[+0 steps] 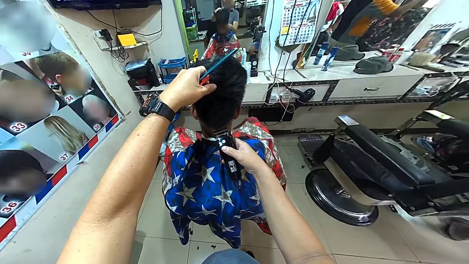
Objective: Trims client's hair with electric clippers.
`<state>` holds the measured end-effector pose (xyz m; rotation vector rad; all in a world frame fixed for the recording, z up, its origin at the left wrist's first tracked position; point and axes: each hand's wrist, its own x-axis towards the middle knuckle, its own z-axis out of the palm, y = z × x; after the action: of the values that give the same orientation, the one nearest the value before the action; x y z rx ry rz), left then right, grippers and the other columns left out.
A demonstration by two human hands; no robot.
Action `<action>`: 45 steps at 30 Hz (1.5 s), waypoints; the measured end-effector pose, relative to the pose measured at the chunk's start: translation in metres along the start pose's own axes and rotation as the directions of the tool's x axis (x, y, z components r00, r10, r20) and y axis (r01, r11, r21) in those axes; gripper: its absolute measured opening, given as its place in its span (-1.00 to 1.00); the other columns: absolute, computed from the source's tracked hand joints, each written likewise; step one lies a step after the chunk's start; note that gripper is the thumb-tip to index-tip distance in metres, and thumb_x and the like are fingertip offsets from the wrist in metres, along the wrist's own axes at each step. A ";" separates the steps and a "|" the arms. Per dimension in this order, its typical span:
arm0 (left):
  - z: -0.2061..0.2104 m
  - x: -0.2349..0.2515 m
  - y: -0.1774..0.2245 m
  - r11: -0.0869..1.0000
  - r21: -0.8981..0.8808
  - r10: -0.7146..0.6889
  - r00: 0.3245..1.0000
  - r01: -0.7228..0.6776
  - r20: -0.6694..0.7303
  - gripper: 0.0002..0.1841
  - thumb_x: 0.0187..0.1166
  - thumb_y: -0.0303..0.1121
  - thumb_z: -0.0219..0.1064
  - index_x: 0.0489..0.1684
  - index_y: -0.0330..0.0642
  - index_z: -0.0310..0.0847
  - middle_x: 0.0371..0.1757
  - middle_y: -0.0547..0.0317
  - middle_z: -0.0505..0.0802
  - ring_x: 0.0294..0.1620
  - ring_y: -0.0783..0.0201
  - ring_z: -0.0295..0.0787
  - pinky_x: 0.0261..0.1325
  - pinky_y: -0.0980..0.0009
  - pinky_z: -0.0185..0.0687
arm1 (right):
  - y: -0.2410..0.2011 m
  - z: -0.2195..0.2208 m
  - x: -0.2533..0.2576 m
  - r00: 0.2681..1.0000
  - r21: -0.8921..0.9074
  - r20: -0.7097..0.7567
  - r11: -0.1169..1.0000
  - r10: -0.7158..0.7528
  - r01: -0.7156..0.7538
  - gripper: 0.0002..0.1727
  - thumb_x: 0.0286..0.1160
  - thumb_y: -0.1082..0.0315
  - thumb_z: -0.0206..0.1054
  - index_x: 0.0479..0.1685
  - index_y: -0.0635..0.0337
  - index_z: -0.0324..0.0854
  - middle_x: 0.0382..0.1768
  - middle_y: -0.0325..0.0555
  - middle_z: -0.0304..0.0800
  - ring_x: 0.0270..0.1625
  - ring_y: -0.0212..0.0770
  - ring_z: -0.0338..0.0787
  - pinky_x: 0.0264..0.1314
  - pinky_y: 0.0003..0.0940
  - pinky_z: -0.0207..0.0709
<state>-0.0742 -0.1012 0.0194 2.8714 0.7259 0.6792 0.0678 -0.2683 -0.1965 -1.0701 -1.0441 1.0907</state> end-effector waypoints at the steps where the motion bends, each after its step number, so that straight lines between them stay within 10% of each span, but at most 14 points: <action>1: 0.000 0.000 0.000 1.000 0.001 0.000 1.000 0.000 0.005 -0.61 0.61 0.04 0.40 -0.11 -0.16 0.62 -0.35 0.09 0.72 -0.30 0.14 0.66 -0.15 0.02 0.54 | 0.000 0.000 0.001 1.000 0.000 0.002 1.000 0.001 -0.001 -0.43 0.51 0.19 0.49 0.42 0.29 0.48 0.01 0.18 0.85 -0.07 0.02 0.92 0.09 -0.10 0.84; 45: -0.002 0.001 0.004 0.996 0.055 -0.065 0.998 0.065 0.005 -0.56 0.57 0.13 0.38 -0.09 -0.10 0.63 -0.31 0.12 0.70 -0.27 0.19 0.63 -0.18 -0.01 0.49 | -0.001 -0.039 0.010 0.997 0.108 0.079 0.994 0.020 -0.028 -0.39 0.61 0.18 0.38 0.54 0.26 0.29 0.03 0.15 0.84 -0.18 -0.03 0.91 -0.16 -0.19 0.84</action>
<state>-0.0728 -0.1040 0.0223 2.8833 0.8466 0.6513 0.1072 -0.2633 -0.2011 -0.9615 -1.0232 1.2028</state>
